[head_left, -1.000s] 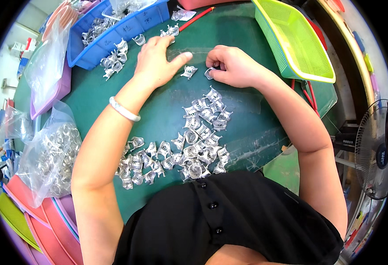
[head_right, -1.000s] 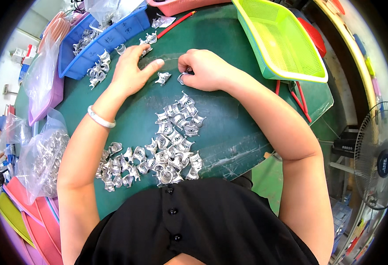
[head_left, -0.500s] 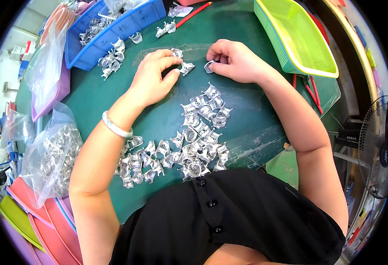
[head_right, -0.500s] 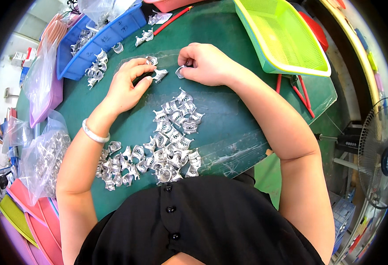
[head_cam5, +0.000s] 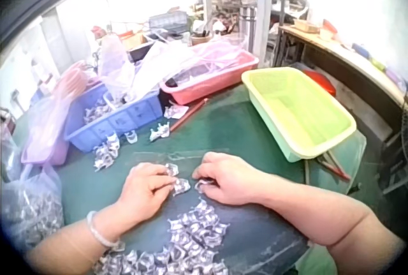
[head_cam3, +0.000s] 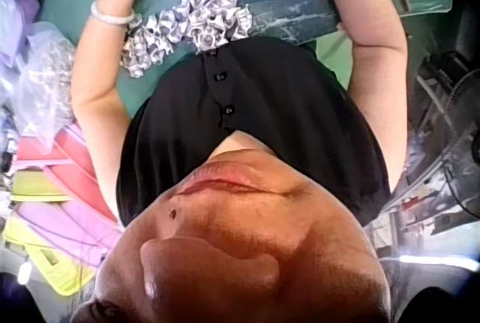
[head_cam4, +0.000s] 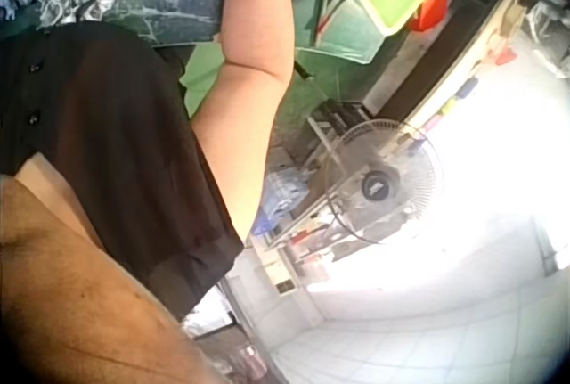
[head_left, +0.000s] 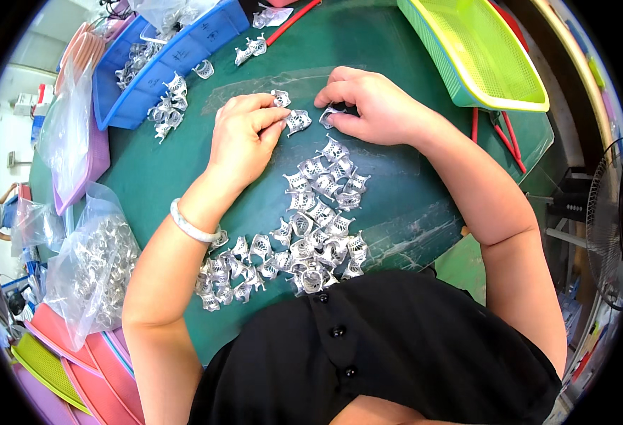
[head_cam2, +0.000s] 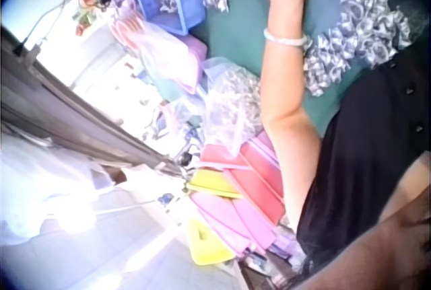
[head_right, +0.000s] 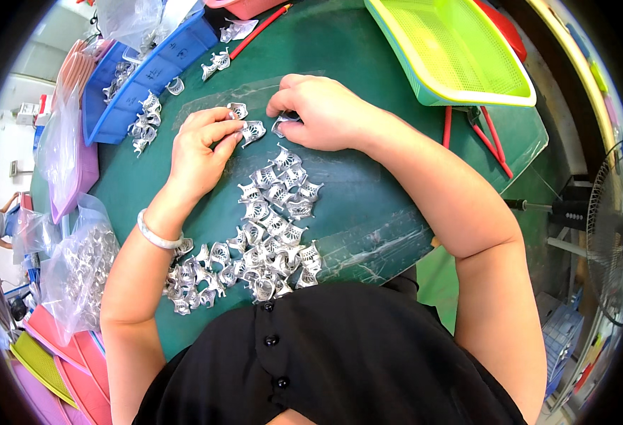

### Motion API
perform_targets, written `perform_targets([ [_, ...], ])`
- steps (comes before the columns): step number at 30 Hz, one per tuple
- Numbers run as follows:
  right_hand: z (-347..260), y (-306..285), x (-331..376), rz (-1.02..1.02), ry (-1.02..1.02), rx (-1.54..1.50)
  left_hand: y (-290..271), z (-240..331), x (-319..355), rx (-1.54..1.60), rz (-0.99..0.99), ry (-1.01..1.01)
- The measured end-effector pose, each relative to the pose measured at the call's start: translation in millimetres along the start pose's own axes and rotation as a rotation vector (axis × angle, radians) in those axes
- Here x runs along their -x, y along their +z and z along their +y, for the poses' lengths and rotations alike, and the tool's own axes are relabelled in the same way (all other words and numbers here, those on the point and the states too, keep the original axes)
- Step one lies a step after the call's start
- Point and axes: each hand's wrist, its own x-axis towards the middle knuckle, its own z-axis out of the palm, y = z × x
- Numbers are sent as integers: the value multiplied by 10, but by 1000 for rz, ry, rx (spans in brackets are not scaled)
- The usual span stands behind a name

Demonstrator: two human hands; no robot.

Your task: The person assembles small silver metal parts by hand on a green workbench, snapping two pieces together repeatedly. After assembling many units, they gather the finished parts into a yellow tray and briefly write on a small white card with a red pen.

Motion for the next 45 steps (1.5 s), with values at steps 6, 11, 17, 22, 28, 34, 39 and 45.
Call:
perform_targets([
  [6, 18, 7, 17, 17, -6, 2, -48, 52, 25, 11, -32, 31],
  [11, 15, 6, 22, 17, -2, 1, -44, 63, 74, 32, -12, 57],
  [17, 39, 31, 8, 65, 15, -119, -181, 130, 146, 96, -165, 141],
  [22, 22, 21, -12, 26, 203, -523, -449, 199, 156, 286, -331, 7],
  [28, -156, 24, -12, 7, 194, -815, -401, 421, 139, 669, -178, -524],
  [34, -369, -64, 11, -75, 285, -817, -347, 602, 142, 1162, -241, -709],
  [39, -342, 35, 49, 25, 113, -738, -352, 662, 234, 1268, -173, -754],
  [45, -391, 33, 75, 146, -81, -535, -334, 707, 304, 1357, -84, -750],
])
